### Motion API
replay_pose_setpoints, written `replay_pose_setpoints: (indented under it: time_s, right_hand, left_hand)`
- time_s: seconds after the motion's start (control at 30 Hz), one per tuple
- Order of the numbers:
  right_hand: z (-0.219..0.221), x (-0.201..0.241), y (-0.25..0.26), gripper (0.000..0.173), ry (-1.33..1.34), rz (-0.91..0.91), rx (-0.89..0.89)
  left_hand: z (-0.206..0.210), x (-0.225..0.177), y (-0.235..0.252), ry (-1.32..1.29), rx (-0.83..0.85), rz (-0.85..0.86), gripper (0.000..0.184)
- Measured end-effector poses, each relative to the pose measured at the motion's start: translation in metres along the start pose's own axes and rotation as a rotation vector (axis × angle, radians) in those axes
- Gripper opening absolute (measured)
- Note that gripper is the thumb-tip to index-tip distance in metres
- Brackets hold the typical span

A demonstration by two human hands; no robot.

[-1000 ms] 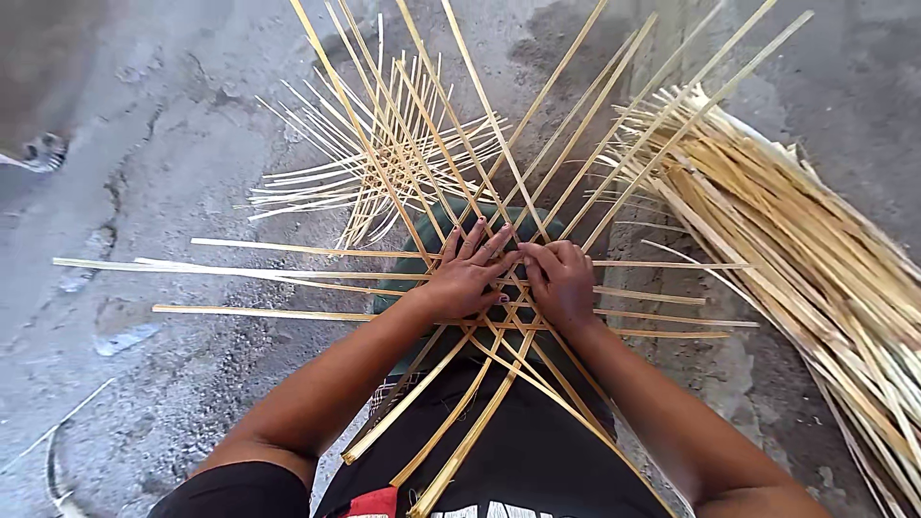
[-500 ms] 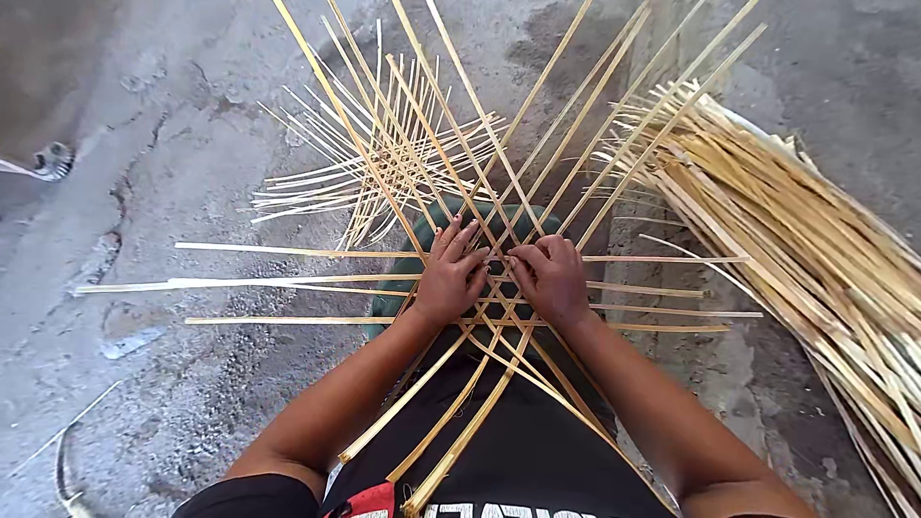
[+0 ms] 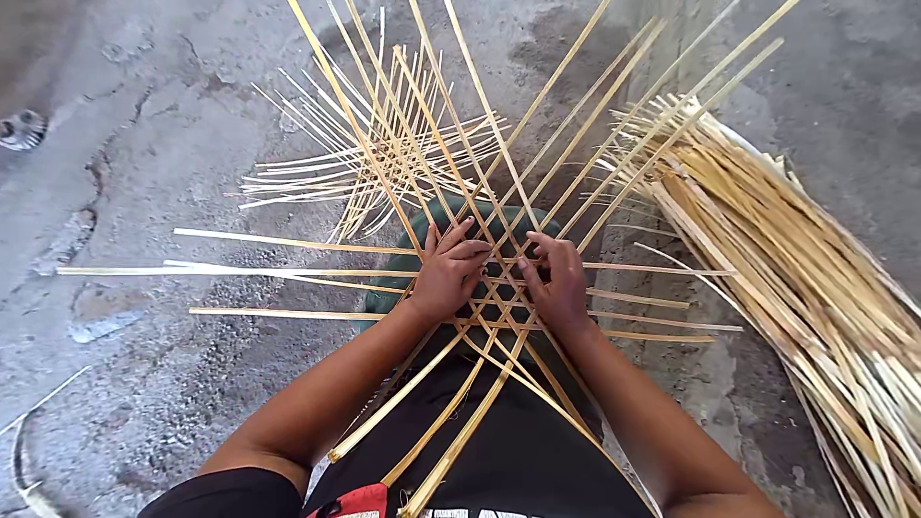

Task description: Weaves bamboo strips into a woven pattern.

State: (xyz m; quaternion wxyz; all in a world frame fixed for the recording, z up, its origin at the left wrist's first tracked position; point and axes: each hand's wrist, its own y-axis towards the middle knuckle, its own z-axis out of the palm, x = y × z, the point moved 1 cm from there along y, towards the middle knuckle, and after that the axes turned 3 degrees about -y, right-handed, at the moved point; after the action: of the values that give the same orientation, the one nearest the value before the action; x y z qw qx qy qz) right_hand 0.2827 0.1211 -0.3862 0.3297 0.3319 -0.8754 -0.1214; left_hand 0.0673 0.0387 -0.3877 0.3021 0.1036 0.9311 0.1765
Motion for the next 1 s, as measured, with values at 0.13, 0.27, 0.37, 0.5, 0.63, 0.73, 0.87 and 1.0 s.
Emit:
replay_pose_setpoints:
  time_s: [0.13,0.27,0.37,0.5,0.63,0.73,0.87,1.0]
  right_hand:
    - [0.002,0.002,0.003,0.043,-0.01,-0.007,0.004]
    - [0.005,0.002,0.004,0.039,-0.038,-0.018,0.015]
    - [0.001,0.005,0.005,0.036,-0.12,-0.043,0.07]
    - [-0.012,0.039,0.001,0.048,-0.253,-0.072,0.218]
    - [0.002,0.052,-0.026,0.067,-0.26,-0.09,0.486]
    - [0.005,0.05,-0.027,0.068,-0.25,-0.055,0.548]
    - [0.001,0.052,-0.027,0.068,-0.217,-0.024,0.578]
    - [0.001,0.05,-0.028,0.067,-0.186,-0.018,0.55]
  left_hand:
    - [-0.005,0.002,0.002,-0.047,0.025,-0.007,0.028]
    - [-0.005,0.004,0.004,-0.022,0.056,-0.028,0.028]
    - [-0.005,0.0,0.003,0.007,0.063,-0.062,0.028]
    - [-0.026,0.004,0.011,-0.11,-0.105,-0.149,0.045]
    - [-0.066,0.033,0.046,-0.132,-0.148,-0.378,0.073]
    - [-0.084,0.07,0.084,-0.41,-0.184,-0.709,0.088]
    - [-0.096,0.115,0.117,-0.996,-0.355,-1.133,0.093]
    - [-0.105,0.15,0.141,-1.4,-0.155,-0.846,0.094]
